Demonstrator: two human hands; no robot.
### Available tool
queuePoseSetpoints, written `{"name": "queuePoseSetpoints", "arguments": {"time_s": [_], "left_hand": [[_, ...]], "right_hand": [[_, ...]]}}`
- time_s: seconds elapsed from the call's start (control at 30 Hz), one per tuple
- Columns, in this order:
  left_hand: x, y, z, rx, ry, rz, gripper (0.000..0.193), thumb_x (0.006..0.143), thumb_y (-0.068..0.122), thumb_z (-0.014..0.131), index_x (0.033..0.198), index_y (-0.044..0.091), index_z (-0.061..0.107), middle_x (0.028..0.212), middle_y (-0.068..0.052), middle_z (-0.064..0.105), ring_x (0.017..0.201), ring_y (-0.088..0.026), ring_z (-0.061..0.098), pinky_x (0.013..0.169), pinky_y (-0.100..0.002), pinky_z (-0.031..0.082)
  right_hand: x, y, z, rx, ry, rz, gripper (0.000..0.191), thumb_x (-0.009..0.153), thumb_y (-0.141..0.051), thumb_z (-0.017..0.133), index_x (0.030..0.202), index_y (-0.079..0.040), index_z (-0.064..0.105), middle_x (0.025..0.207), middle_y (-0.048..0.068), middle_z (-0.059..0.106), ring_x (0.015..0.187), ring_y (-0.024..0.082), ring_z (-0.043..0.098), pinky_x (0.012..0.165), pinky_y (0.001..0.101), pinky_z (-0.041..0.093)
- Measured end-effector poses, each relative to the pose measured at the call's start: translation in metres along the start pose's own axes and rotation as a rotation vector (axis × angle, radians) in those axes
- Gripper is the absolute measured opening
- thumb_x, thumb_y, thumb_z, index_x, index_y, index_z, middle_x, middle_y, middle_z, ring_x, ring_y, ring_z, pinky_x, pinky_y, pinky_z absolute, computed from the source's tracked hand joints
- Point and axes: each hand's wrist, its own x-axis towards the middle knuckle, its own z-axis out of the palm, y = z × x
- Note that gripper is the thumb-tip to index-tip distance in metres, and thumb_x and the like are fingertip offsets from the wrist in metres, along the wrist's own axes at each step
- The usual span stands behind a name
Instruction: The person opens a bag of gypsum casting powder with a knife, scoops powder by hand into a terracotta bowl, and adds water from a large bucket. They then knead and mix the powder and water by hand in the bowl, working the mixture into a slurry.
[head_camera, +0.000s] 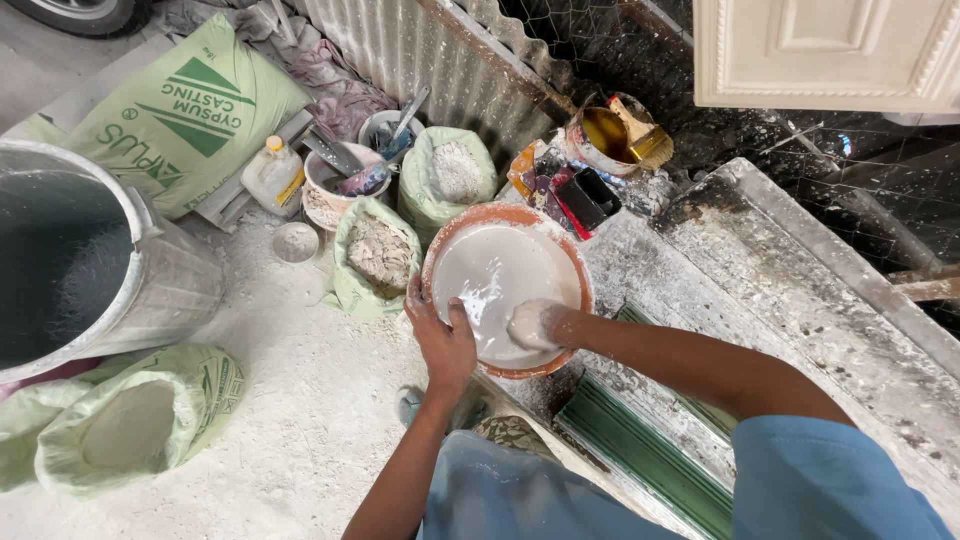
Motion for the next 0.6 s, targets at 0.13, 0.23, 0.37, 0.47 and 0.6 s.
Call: {"name": "queuePoseSetpoints", "arguments": {"time_s": [0.13,0.23,0.37,0.47,0.6], "left_hand": [[0.0,-0.003,0.001,-0.046,0.017,0.035,0.067,0.098,0.013,0.052,0.152,-0.013,0.024,0.153,-0.034,0.034,0.143,-0.045,0.042,0.12,-0.05,0.033],[0.0,-0.005,0.001,0.08,0.029,0.026,0.066,0.097,0.015,0.054,0.151,-0.012,0.028,0.152,-0.032,0.038,0.142,-0.045,0.043,0.12,-0.051,0.032],[0.0,-0.006,0.001,0.062,0.017,0.022,0.066,0.099,0.017,0.053,0.152,-0.013,0.026,0.153,-0.033,0.035,0.144,-0.046,0.04,0.121,-0.051,0.03],[-0.001,-0.007,0.001,0.003,0.007,0.018,0.067,0.1,0.019,0.052,0.152,-0.013,0.024,0.154,-0.034,0.033,0.144,-0.046,0.039,0.121,-0.05,0.031],[-0.001,-0.01,0.003,0.008,0.023,0.038,0.068,0.099,0.019,0.052,0.152,-0.013,0.025,0.155,-0.034,0.033,0.146,-0.046,0.037,0.122,-0.05,0.03]], "right_hand": [[0.036,0.028,0.02,0.337,0.091,0.224,0.027,0.099,-0.019,0.054,0.106,-0.006,0.076,0.109,0.02,0.072,0.103,0.035,0.069,0.094,0.045,0.052],[0.069,0.047,0.029,0.501,0.141,0.301,0.028,0.1,-0.018,0.052,0.109,-0.004,0.074,0.11,0.02,0.072,0.102,0.034,0.07,0.093,0.0447,0.053],[0.101,0.039,0.028,0.572,0.168,0.336,0.029,0.102,-0.018,0.049,0.113,-0.003,0.071,0.111,0.02,0.072,0.1,0.033,0.07,0.091,0.0443,0.053],[0.109,0.019,0.034,0.576,0.152,0.325,0.03,0.104,-0.017,0.046,0.116,-0.001,0.069,0.112,0.021,0.071,0.098,0.032,0.071,0.09,0.044,0.053],[0.106,0.003,0.053,0.588,0.157,0.3,0.032,0.106,-0.016,0.043,0.12,0.001,0.066,0.113,0.021,0.071,0.096,0.03,0.071,0.089,0.0436,0.054]]}}
